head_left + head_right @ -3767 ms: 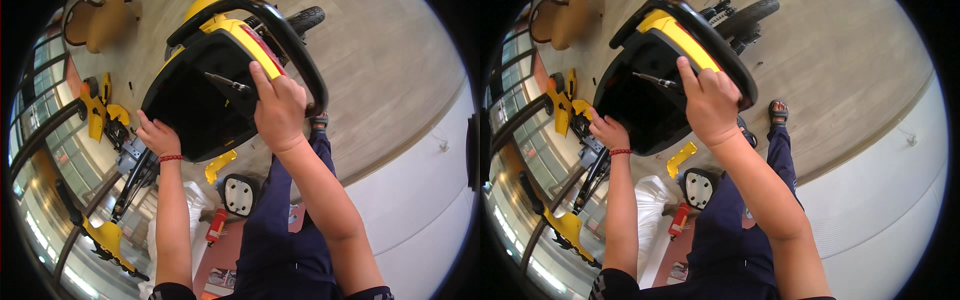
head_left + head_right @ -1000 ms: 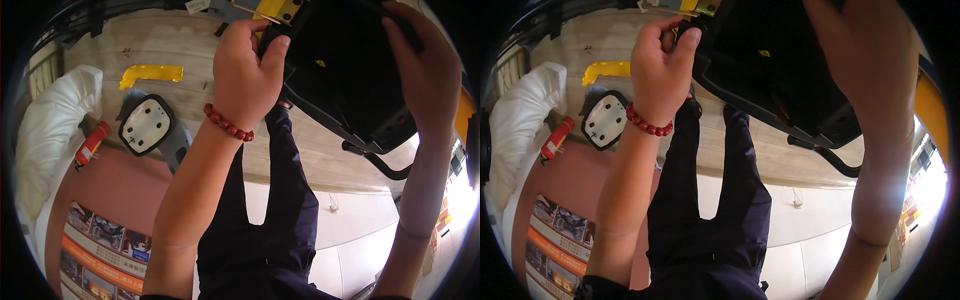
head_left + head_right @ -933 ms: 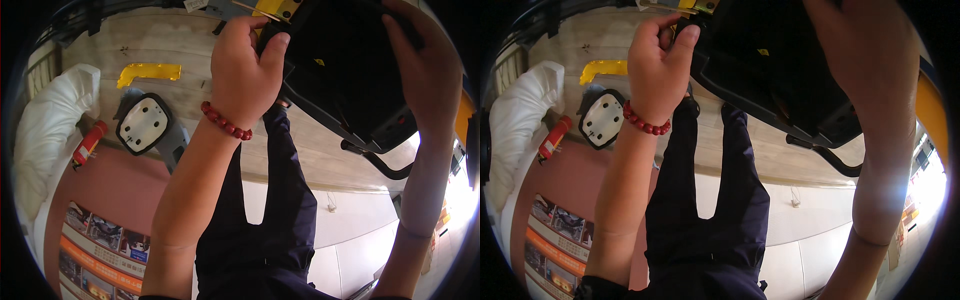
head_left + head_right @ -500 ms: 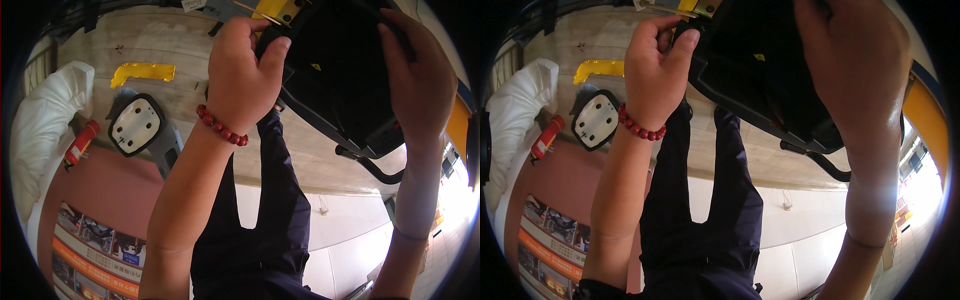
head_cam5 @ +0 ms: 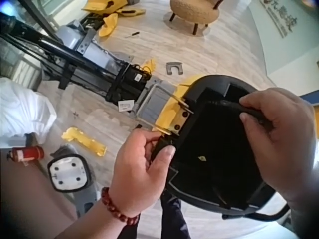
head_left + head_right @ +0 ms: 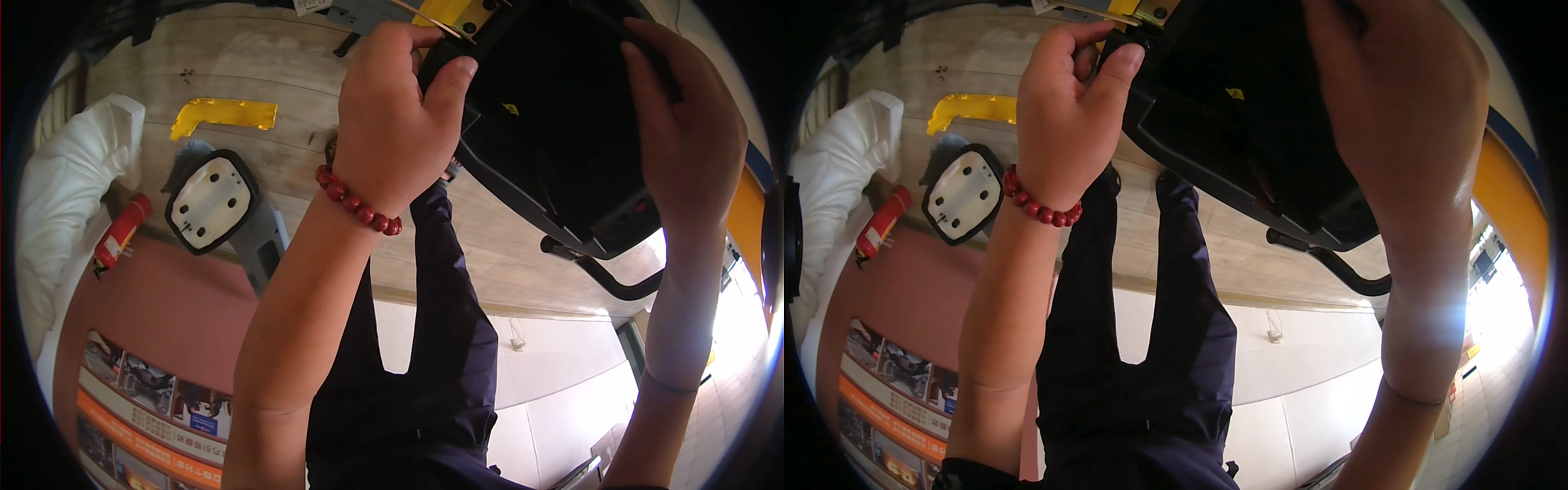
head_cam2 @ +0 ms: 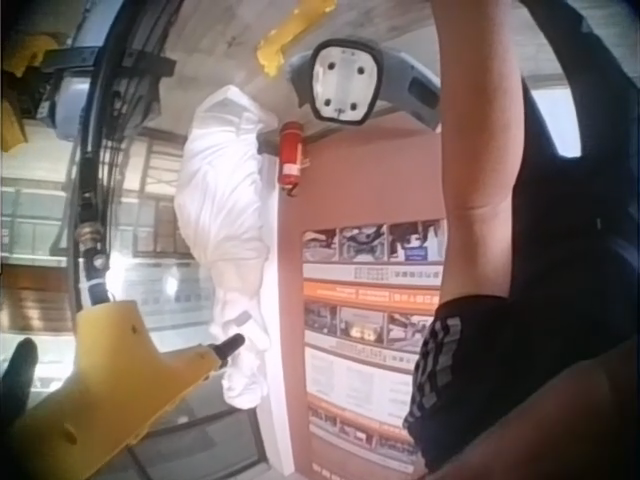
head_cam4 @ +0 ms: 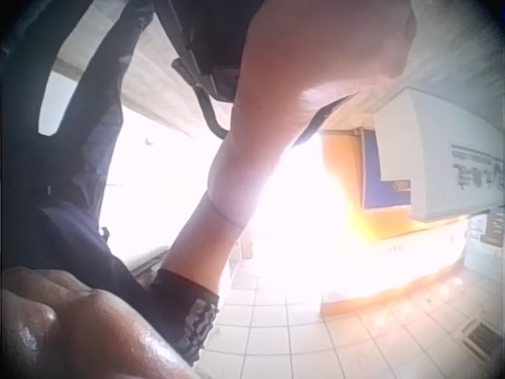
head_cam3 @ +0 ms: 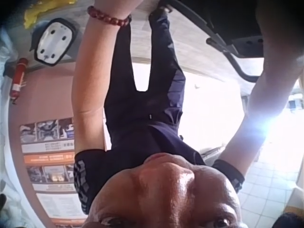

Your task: The person is disassembling or repairing a component of a yellow motorcycle using a small screwdriver-like tool.

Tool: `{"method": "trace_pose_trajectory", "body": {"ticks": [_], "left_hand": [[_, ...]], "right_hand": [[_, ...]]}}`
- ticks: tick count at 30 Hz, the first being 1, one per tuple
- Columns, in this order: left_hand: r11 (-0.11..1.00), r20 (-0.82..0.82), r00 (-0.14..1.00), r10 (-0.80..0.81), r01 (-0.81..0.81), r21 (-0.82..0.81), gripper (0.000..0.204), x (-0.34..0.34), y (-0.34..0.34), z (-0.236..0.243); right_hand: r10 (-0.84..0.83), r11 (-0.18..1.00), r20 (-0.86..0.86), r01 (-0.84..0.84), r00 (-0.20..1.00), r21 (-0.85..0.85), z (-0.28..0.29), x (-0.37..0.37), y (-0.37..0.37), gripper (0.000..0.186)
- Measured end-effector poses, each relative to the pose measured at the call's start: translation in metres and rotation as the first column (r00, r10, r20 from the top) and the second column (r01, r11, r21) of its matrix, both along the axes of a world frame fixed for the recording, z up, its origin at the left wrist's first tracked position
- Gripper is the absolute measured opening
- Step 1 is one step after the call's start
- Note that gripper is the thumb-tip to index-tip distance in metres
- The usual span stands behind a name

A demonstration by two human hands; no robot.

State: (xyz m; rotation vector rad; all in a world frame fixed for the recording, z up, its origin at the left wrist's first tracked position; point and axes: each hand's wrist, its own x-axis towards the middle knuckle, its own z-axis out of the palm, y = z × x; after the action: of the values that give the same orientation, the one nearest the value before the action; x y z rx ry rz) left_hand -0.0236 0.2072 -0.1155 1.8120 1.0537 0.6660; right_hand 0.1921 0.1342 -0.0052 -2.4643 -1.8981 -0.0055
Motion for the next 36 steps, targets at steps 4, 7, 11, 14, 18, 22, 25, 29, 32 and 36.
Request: {"method": "trace_pose_trajectory", "body": {"ticks": [4,7,11,14,18,22,25,29,32,36], "left_hand": [[0.999,-0.01,1.0,-0.005,0.005,0.044,0.032,0.0,0.0,-0.001],[0.998,-0.013,1.0,0.001,-0.001,0.057,0.032,0.0,0.001,-0.001],[1.0,-0.015,1.0,-0.014,0.014,0.018,0.029,0.0,0.001,0.001],[0.999,0.022,1.0,-0.007,0.008,-0.045,0.03,0.0,0.0,0.001],[1.0,-0.005,1.0,-0.016,0.016,0.001,0.03,0.0,0.001,0.0],[0.999,0.029,0.999,-0.033,0.033,0.006,0.03,0.0,0.004,0.007],[0.999,0.014,1.0,0.008,-0.007,-0.048,0.025,0.001,0.0,0.016],[1.0,-0.009,1.0,0.021,-0.021,0.017,0.031,0.004,0.001,0.014],[1.0,-0.033,0.999,0.018,-0.019,-0.016,0.028,0.002,0.0,0.009],[0.998,-0.019,1.0,-0.002,0.003,0.066,0.03,-0.002,-0.003,0.004]], "right_hand": [[0.078,0.997,0.081,-0.076,0.994,-0.027,0.001,0.001,0.004,0.02],[0.128,0.99,0.119,-0.119,0.985,-0.077,0.003,0.005,0.008,0.02],[0.167,0.982,0.123,-0.154,0.978,-0.108,0.008,0.009,0.01,0.02],[0.183,0.977,0.126,-0.167,0.975,-0.13,0.011,0.013,0.012,0.02],[0.198,0.972,0.129,-0.177,0.972,-0.155,0.015,0.017,0.014,0.02],[0.199,0.967,0.134,-0.173,0.971,-0.184,0.017,0.019,0.013,0.021],[0.181,0.968,0.132,-0.152,0.975,-0.201,0.017,0.02,0.011,0.021],[0.101,0.984,0.148,-0.077,0.984,-0.16,0.015,0.016,0.002,0.021],[0.034,0.996,0.057,-0.028,0.998,-0.09,0.014,0.014,-0.002,0.021],[0.125,0.992,0.083,-0.123,0.989,-0.026,0.011,0.012,-0.001,0.022]]}}
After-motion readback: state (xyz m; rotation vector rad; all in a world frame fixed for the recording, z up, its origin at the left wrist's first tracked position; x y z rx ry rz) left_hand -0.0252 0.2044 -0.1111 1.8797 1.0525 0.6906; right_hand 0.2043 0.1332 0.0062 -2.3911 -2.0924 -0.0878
